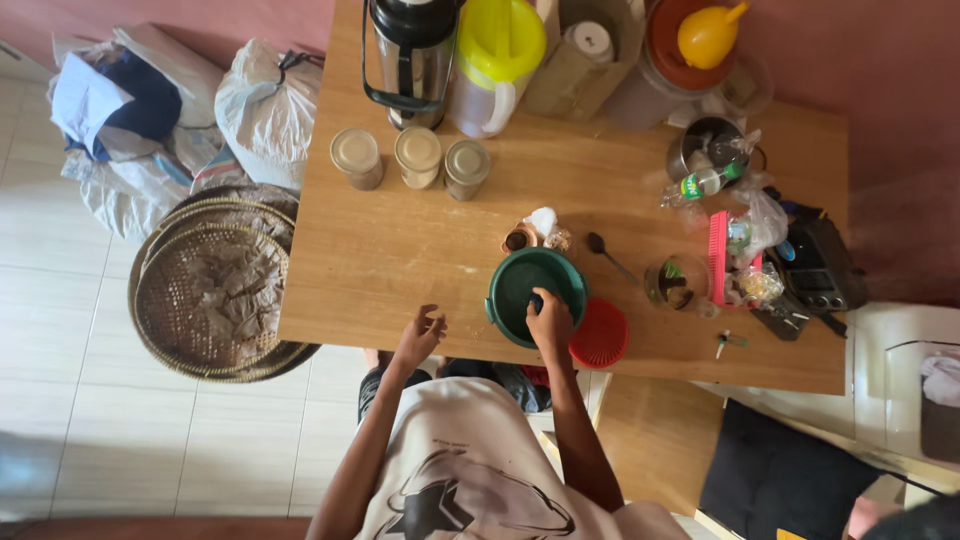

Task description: The person wipes a table with a cloth, moving several jars, a flask, and a pitcher to clean underneath them, then rinses the cloth in a bucket of water and continues wiping.

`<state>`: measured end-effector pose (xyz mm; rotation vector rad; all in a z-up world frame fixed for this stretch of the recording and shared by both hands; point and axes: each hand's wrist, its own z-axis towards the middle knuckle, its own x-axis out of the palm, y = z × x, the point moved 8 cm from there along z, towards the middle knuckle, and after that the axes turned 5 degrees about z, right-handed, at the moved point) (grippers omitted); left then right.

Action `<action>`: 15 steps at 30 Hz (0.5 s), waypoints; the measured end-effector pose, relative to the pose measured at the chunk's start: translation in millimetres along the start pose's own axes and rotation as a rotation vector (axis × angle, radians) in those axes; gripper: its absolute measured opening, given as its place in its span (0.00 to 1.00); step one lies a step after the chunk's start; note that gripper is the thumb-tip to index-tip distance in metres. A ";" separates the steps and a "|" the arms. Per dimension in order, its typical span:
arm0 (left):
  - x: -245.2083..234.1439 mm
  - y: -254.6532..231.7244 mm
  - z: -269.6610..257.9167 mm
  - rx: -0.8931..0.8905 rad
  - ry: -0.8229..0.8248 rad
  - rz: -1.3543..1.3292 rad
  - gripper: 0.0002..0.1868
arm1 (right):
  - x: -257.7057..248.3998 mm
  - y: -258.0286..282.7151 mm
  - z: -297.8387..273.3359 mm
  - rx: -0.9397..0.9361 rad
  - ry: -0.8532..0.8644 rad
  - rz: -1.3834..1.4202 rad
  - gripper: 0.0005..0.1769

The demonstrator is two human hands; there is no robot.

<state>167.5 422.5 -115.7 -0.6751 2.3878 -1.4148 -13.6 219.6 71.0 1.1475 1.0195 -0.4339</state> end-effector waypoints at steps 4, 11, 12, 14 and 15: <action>-13.0 -53.8 -12.5 0.099 0.085 0.075 0.23 | 4.4 33.8 -12.7 0.172 -0.002 0.350 0.11; -45.8 -150.3 -34.8 0.310 0.268 -0.090 0.24 | 83.4 129.5 -18.8 0.080 0.166 1.083 0.11; -58.8 -145.6 -31.6 0.309 0.267 -0.082 0.24 | 90.9 137.6 -19.8 0.081 0.164 1.090 0.11; -91.7 -122.5 -15.4 0.228 0.091 0.157 0.18 | 104.8 139.0 -21.4 0.240 0.182 1.148 0.11; -103.7 -114.3 -11.0 0.224 0.094 0.160 0.18 | 107.0 143.2 -22.9 0.246 0.181 1.150 0.11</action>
